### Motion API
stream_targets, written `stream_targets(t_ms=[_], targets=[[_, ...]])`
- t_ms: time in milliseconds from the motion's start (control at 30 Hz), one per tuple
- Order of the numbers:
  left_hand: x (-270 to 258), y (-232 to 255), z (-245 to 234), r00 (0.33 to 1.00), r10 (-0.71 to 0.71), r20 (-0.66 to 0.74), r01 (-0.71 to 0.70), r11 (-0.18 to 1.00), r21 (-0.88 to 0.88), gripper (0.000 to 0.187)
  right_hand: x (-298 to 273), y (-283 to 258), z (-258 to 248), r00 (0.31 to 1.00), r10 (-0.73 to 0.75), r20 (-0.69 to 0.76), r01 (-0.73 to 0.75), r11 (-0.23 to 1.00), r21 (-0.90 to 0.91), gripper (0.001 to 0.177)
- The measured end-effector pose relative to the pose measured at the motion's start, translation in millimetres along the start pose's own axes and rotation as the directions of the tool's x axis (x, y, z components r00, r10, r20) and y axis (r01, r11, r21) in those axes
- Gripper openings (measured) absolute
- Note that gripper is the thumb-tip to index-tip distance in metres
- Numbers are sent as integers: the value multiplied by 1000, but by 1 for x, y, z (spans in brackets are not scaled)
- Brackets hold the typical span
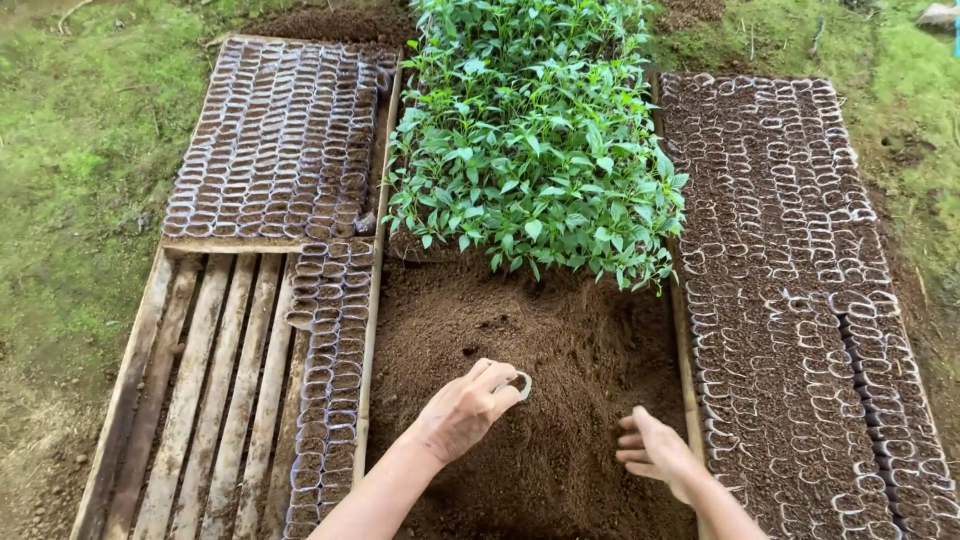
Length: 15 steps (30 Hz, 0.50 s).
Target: The person fills small, white, biodegradable seedling pouches with soil from a large pile. They then take seedlings from a pink bowl and place them into the filled pouches, arranging them in a wooden tray.
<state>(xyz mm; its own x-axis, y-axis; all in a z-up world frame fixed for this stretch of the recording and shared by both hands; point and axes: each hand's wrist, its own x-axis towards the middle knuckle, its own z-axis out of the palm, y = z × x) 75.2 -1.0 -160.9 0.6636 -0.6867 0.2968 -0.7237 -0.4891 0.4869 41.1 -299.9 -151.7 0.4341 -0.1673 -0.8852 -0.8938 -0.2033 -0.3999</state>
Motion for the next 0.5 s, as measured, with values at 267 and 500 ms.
stream_targets(t_ms=[267,500], targets=[[-3,-5,2,995,49,-85,-47,999,21,20,10,-18,44,991,-65,121,31,963,268,47],[-3,-6,6,999,13,-39,-14,1000,-13,23,-12,-56,47,961,-131,244,-43,798,601,56]])
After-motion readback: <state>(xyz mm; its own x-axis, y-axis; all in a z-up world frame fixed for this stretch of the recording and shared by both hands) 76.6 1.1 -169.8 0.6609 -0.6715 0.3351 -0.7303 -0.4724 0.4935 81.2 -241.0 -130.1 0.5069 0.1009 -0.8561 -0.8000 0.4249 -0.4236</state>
